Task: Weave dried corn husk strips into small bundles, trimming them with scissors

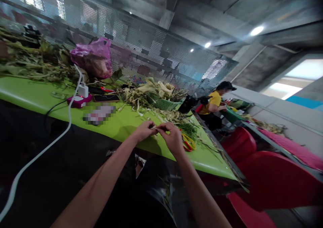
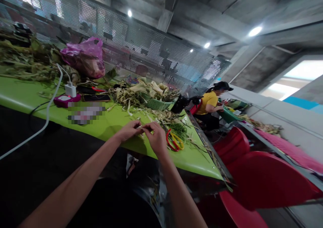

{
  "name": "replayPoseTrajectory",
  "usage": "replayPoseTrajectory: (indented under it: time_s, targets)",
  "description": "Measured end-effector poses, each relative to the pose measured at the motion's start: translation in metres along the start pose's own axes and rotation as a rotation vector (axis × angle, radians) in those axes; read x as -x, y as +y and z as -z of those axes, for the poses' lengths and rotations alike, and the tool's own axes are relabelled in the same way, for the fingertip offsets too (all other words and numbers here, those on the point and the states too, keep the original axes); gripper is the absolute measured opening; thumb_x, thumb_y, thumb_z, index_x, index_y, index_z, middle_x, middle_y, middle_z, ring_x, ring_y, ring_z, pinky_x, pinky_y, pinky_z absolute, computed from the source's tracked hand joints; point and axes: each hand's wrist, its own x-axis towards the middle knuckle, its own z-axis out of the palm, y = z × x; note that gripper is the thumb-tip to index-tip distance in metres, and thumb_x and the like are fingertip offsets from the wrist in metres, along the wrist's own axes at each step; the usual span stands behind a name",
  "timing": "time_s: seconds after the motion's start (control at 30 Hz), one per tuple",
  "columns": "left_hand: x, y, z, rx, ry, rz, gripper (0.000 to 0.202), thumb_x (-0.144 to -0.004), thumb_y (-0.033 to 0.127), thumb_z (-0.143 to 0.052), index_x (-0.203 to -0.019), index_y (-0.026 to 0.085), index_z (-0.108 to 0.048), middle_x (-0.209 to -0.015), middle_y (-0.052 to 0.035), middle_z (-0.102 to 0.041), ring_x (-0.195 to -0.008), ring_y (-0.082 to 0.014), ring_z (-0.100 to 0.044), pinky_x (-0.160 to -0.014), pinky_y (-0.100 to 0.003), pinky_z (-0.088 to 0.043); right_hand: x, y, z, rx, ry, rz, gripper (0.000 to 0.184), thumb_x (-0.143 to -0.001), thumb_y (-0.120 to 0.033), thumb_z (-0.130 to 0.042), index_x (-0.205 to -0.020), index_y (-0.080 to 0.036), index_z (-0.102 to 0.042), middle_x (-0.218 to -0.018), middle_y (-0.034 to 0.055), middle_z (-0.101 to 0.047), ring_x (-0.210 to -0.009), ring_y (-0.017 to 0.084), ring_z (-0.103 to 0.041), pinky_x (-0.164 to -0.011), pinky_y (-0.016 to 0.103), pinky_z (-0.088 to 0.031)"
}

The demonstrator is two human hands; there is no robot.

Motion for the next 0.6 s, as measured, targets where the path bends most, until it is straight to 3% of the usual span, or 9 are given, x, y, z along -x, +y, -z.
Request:
replayPoseTrajectory:
  time_s: [0.13, 0.23, 0.33, 0.47, 0.6]
  targets:
    - [0.001, 0.002, 0.000, 0.050, 0.013, 0.003, 0.039, -0.063, 0.046, -0.071, -0.074, 0.016, -0.050, -0.061, 0.0060, -0.044, -0.055, -0.0071, -0.036, -0.051, -0.021, -0.026, 0.001, -0.006, -0.003, -0.007, 0.001, 0.019, 0.011, -0.084, -0.023, -0.057, -0.088, -0.021, -0.067, -0.086, 0.0047, -0.063, -0.082, 0.019, -0.058, -0.075, 0.032, -0.046]
    - [0.000, 0.005, 0.001, 0.164, 0.065, 0.001, 0.039, -0.063, 0.045, -0.072, -0.080, 0.015, -0.054, -0.064, 0.0047, -0.049, -0.056, -0.0070, -0.041, -0.053, -0.021, -0.032, 0.007, -0.008, -0.007, -0.034, 0.124, -0.015, 0.016, -0.084, -0.025, -0.056, -0.098, -0.021, -0.065, -0.094, 0.0063, -0.062, -0.080, 0.019, -0.057, -0.073, 0.032, -0.047]
    - [-0.002, 0.006, 0.003, 0.344, 0.115, 0.002, 0.039, -0.065, 0.044, -0.072, -0.087, 0.015, -0.060, -0.075, 0.0001, -0.057, -0.065, -0.0088, -0.052, -0.063, -0.023, -0.042, 0.016, -0.006, -0.016, -0.055, 0.242, -0.098, 0.013, -0.083, -0.027, -0.058, -0.093, -0.019, -0.062, -0.089, 0.0053, -0.062, -0.074, 0.017, -0.056, -0.070, 0.030, -0.046]
    - [-0.003, 0.006, 0.006, 0.572, 0.135, 0.040, 0.037, -0.069, 0.042, -0.071, -0.093, 0.015, -0.064, -0.083, -0.0045, -0.064, -0.077, -0.0133, -0.061, -0.079, -0.029, -0.046, 0.020, -0.001, -0.035, -0.150, 0.214, -0.195, 0.015, -0.083, -0.031, -0.057, -0.089, -0.017, -0.062, -0.083, 0.0044, -0.063, -0.070, 0.016, -0.055, -0.064, 0.028, -0.044]
    - [-0.002, 0.008, 0.008, 0.570, 0.152, 0.090, 0.036, -0.073, 0.040, -0.068, -0.099, 0.016, -0.064, -0.090, -0.0060, -0.068, -0.083, -0.0145, -0.063, -0.079, -0.027, -0.045, 0.015, 0.000, -0.049, -0.175, 0.193, -0.237, 0.022, -0.082, -0.035, -0.057, -0.091, -0.017, -0.065, -0.086, 0.0054, -0.065, -0.069, 0.016, -0.055, -0.062, 0.028, -0.043]
